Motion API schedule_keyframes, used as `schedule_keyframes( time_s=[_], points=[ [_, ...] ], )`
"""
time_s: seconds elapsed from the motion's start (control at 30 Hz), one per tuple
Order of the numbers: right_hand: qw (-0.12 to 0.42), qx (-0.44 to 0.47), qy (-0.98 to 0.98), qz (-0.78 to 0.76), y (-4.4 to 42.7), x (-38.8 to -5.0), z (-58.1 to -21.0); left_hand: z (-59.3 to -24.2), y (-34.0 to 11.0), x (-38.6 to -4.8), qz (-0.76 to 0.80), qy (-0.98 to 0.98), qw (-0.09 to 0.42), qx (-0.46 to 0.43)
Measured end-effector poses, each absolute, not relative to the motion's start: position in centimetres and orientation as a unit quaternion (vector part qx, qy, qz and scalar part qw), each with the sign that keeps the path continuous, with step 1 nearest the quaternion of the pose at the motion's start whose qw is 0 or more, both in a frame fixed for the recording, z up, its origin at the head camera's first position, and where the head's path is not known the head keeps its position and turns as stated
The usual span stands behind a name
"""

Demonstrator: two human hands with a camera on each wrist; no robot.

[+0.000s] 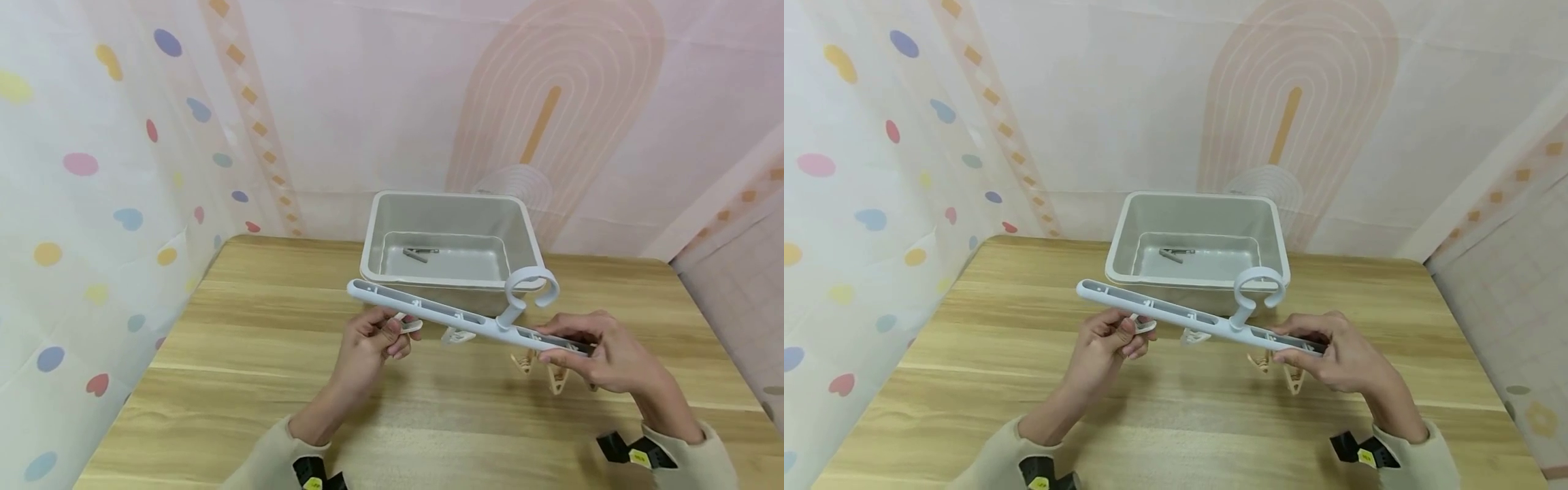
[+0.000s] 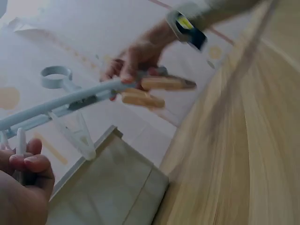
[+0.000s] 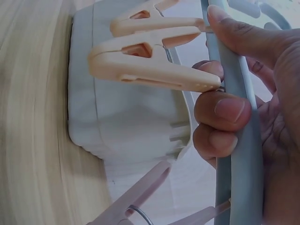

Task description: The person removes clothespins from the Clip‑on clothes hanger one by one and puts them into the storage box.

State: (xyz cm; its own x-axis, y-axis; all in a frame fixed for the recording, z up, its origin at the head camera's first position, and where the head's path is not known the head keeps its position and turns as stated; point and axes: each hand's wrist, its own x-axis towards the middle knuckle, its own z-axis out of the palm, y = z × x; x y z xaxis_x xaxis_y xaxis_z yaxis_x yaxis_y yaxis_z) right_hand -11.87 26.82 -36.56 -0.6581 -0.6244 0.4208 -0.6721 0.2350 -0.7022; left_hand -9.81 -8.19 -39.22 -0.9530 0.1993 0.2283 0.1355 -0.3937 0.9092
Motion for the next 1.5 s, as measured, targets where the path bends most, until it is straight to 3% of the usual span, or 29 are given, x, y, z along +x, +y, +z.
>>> schedule_keyframes(
  time_s=[0.1,0.17,0.23,0.43,0.53,0.63,0.83,1.0,1.17,1.5],
  points=[
    [0.016,0.394,-0.796,0.459,26.8,-11.7,-36.5,-38.9,-8.3,-9.7,0.838,0.523,0.079,0.131],
    [0.002,0.373,-0.807,0.458,26.8,-11.5,-36.4,-38.9,-8.3,-9.7,0.835,0.532,0.064,0.128],
    [-0.002,0.366,-0.81,0.458,26.7,-11.4,-36.3,-39.0,-8.1,-9.6,0.822,0.554,0.011,0.132],
    [0.002,0.376,-0.808,0.454,26.4,-11.2,-36.2,-39.6,-7.3,-9.5,0.715,0.65,-0.224,0.126],
    [0.003,0.379,-0.802,0.461,26.4,-11.2,-36.3,-39.7,-7.2,-9.4,0.682,0.667,-0.271,0.128],
    [0.019,0.403,-0.788,0.466,26.7,-11.5,-36.6,-39.4,-7.7,-9.2,0.679,0.68,-0.236,0.144],
    [0.061,0.445,-0.777,0.442,27.7,-11.9,-36.3,-37.7,-10.6,-9.5,0.647,0.73,-0.052,0.215],
    [0.027,0.426,-0.797,0.427,28.3,-11.5,-35.4,-36.8,-12.3,-10.1,0.608,0.752,0.043,0.252],
    [-0.04,0.402,-0.807,0.431,28.4,-11.1,-34.9,-36.2,-12.6,-10.4,0.594,0.764,0.048,0.248],
    [-0.058,0.398,-0.798,0.448,28.1,-11.1,-34.9,-36.7,-12.5,-10.2,0.615,0.75,0.025,0.242]
  ],
)
